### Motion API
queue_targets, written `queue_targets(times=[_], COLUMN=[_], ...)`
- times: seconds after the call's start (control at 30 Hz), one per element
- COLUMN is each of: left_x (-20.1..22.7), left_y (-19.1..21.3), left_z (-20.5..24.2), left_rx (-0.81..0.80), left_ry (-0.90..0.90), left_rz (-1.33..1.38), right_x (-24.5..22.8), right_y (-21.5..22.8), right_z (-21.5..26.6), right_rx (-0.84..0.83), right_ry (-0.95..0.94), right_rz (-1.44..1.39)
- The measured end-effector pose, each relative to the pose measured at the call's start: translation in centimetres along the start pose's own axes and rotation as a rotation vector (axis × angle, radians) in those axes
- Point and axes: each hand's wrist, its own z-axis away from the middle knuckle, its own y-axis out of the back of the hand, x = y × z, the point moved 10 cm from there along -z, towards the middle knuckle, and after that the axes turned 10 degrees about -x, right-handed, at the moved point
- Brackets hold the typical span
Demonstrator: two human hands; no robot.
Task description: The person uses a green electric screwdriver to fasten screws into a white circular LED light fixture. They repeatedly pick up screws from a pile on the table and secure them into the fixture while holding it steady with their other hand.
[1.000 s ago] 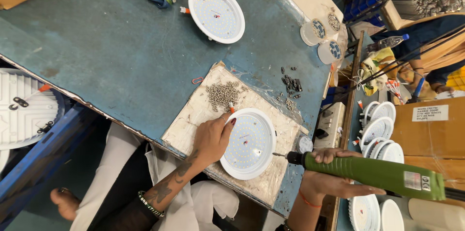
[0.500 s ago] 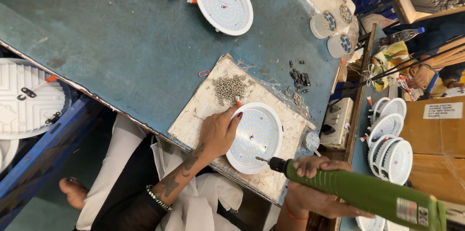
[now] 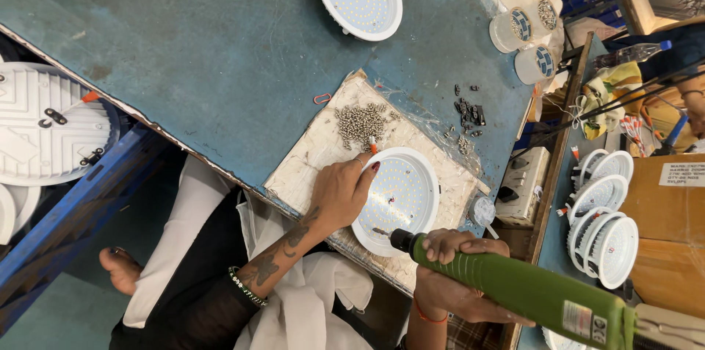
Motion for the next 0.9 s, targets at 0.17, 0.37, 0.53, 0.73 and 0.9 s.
queue_targets(times=[0.17, 0.37, 0.53, 0.73, 0.9], left_x=[0.4, 0.3, 0.0, -0.6, -0.6], left_y=[0.3, 0.3, 0.1, 0.2, 0.6], left_z=[0.3, 0.3, 0.2, 0.0, 0.0], left_rx=[0.046, 0.058, 0.044, 0.088, 0.117], left_ry=[-0.034, -0.034, -0.007, 0.021, 0.022], left_rz=[0.009, 0.011, 0.015, 0.008, -0.001], right_x=[0.0, 0.0, 0.3, 1.5, 2.7], right_y=[1.2, 2.3, 4.2, 1.9, -0.1], right_z=[2.1, 3.2, 3.5, 1.4, -0.6], right_rx=[-0.145, -0.65, -0.701, -0.615, -0.308], right_ry=[0.101, -0.032, -0.19, -0.152, -0.068], right_rz=[-0.077, -0.08, 0.085, -0.052, -0.145])
